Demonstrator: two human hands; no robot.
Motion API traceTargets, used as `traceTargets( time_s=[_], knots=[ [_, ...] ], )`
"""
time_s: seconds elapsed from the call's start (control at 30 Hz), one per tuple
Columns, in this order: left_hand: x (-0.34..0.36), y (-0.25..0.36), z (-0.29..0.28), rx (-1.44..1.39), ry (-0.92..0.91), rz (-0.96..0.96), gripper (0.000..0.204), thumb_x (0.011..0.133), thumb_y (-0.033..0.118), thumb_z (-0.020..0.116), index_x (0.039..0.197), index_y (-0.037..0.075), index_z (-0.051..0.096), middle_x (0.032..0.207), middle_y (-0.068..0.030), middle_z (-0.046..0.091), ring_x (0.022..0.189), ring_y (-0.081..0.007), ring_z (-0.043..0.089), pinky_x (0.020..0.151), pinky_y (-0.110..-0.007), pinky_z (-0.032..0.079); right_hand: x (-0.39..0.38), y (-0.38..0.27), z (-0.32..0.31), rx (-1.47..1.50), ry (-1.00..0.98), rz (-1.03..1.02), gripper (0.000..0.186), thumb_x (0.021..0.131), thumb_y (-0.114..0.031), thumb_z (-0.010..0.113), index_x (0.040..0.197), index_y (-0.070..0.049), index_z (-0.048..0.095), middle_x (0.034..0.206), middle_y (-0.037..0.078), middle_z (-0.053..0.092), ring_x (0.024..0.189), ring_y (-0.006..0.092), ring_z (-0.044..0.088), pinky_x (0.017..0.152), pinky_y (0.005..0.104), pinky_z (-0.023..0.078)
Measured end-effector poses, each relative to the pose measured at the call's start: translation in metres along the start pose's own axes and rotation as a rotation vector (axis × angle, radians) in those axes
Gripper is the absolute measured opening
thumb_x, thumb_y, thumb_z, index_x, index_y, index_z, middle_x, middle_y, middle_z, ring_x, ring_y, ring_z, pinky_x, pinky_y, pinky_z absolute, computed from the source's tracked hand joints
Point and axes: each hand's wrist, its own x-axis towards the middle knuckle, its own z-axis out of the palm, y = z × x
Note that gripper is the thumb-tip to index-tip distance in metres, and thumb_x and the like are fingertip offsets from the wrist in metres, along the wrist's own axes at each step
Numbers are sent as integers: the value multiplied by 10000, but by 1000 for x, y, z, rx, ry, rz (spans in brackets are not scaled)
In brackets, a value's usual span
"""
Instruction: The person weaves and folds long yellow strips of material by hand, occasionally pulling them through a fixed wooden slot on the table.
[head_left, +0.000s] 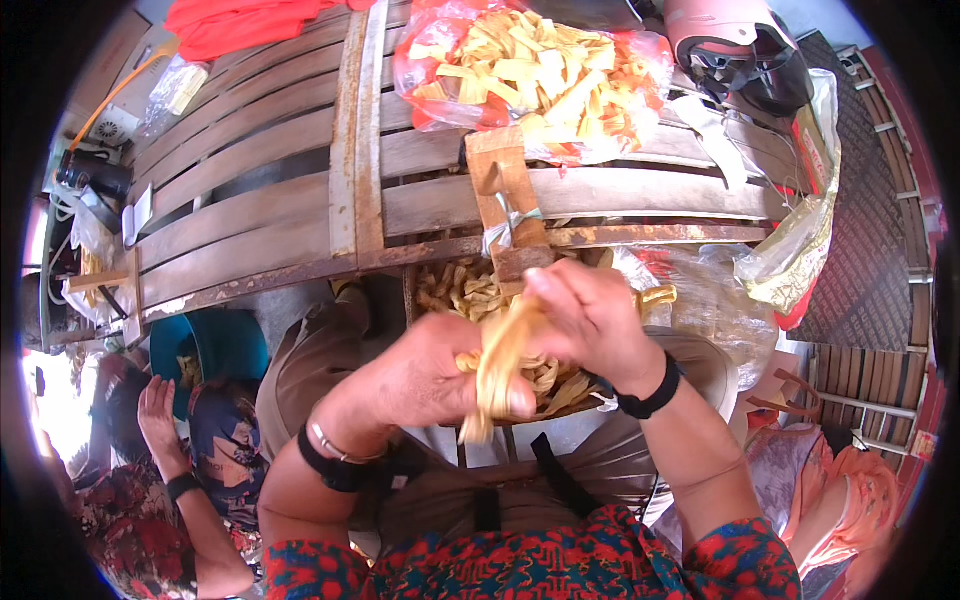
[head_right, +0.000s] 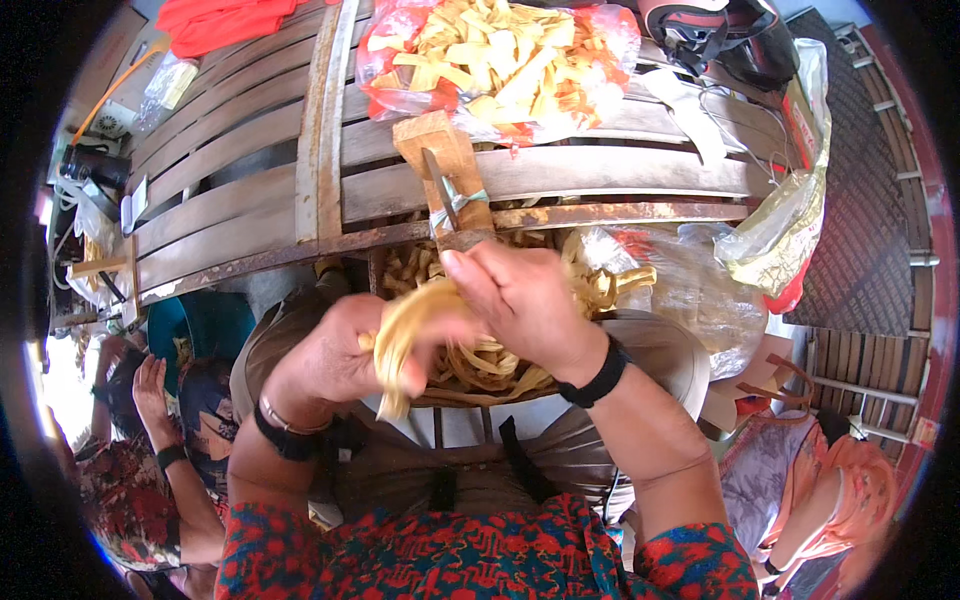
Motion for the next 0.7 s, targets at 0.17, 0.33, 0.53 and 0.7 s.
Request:
traceTargets(
  time_s=[0.17, 0.33, 0.53, 0.7],
  knots=[
    [18, -17, -7, 1048, 356, 560, 521, 565, 113, 699, 1084, 117, 653, 713, -71, 513, 626, -268, 549, 544, -349, 473, -12, 2, 21, 1233, -513, 855, 212, 946, -155, 477, 834, -46, 620, 599, -34, 460, 442, 39, 348, 406, 192, 230],
    [22, -28, -4, 1142, 595, 688, 294, 635, 192, 719, 902, 80, 670, 904, -81, 601, 784, -263, 606, 682, -387, 483, -9, -6, 27, 1203, -225, 809, 140, 933, -145, 541, 901, -35, 622, 656, -16, 531, 504, 39, 425, 449, 178, 312],
    [17, -33, 2, 794, 495, 225, 285, 707, 75, 654, 991, 67, 665, 1126, -123, 614, 1036, -282, 587, 852, -393, 447, -13, -5, 17, 318, -46, 136, 199, 932, -176, 567, 893, 9, 628, 719, 79, 642, 639, 112, 613, 567, 251, 488],
    [16, -33, 8, 1193, 532, 284, 223, 614, -2, 604, 831, 19, 649, 1080, -117, 619, 1033, -287, 584, 869, -401, 443, -17, 5, 27, -325, -198, -65, 260, 933, -260, 538, 878, -16, 610, 637, 41, 573, 565, 112, 535, 503, 294, 414]
  ],
)
